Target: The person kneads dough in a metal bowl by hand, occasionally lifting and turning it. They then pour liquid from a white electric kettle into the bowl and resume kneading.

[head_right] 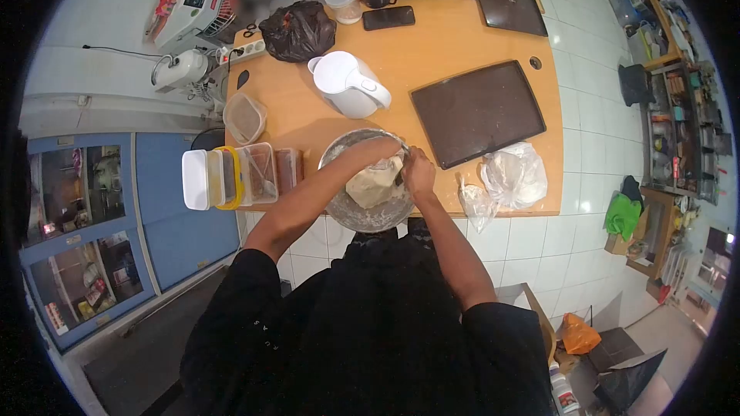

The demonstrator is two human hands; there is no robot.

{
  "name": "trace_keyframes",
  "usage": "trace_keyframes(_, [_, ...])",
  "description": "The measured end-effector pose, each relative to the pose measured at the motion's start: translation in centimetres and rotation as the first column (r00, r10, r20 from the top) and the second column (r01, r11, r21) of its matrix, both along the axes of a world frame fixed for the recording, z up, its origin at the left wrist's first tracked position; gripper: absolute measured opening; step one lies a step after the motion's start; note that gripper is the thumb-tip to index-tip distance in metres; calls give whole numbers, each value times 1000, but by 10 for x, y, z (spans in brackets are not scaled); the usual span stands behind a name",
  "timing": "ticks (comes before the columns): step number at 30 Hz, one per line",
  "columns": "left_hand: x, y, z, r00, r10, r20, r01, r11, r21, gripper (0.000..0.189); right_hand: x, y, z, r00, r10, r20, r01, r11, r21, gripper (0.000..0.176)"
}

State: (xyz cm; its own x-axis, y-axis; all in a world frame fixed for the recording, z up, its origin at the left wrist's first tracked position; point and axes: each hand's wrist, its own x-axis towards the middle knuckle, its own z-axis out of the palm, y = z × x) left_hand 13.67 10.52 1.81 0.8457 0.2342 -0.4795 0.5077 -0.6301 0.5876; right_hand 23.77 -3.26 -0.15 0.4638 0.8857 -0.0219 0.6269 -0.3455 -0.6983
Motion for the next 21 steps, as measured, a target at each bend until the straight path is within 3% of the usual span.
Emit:
trace_keyframes(3, [-8, -2, 44, 997, 62, 53, -58, 995, -79, 24, 3, -3, 9, 994, -4, -114, 3, 1000, -6, 7])
trace_keyframes(6, [-15, -5, 55, 987, 85, 139, -82, 996, -25, 21, 6, -5, 2, 991, -44, -129, 31, 995, -99, 8])
trace_keyframes(9, [-26, -18, 66, 998, 31, 58, -37, 995, 93, 24, 6, -4, -1, 997, -19, -73, 19, 1000, -1, 9])
trace_keyframes(12, [-72, -38, 49, 980, 133, 149, -139, 990, 30, 24, 7, -1, 5, 999, -31, -27, 33, 998, 62, 12])
trace_keyframes(15, [-107, -56, 56, 998, 12, 58, -27, 963, 269, 30, 8, 0, -1, 999, -53, 11, 52, 996, 69, 14])
trace_keyframes(18, [-148, -80, 41, 985, -31, 171, -48, 896, 441, 40, 8, -1, 1, 998, -46, 39, 45, 999, 17, 14])
trace_keyframes(21, [-166, -91, 44, 980, -61, -188, 128, 919, 372, 33, 9, -1, -5, 998, -52, 43, 51, 998, 36, 14])
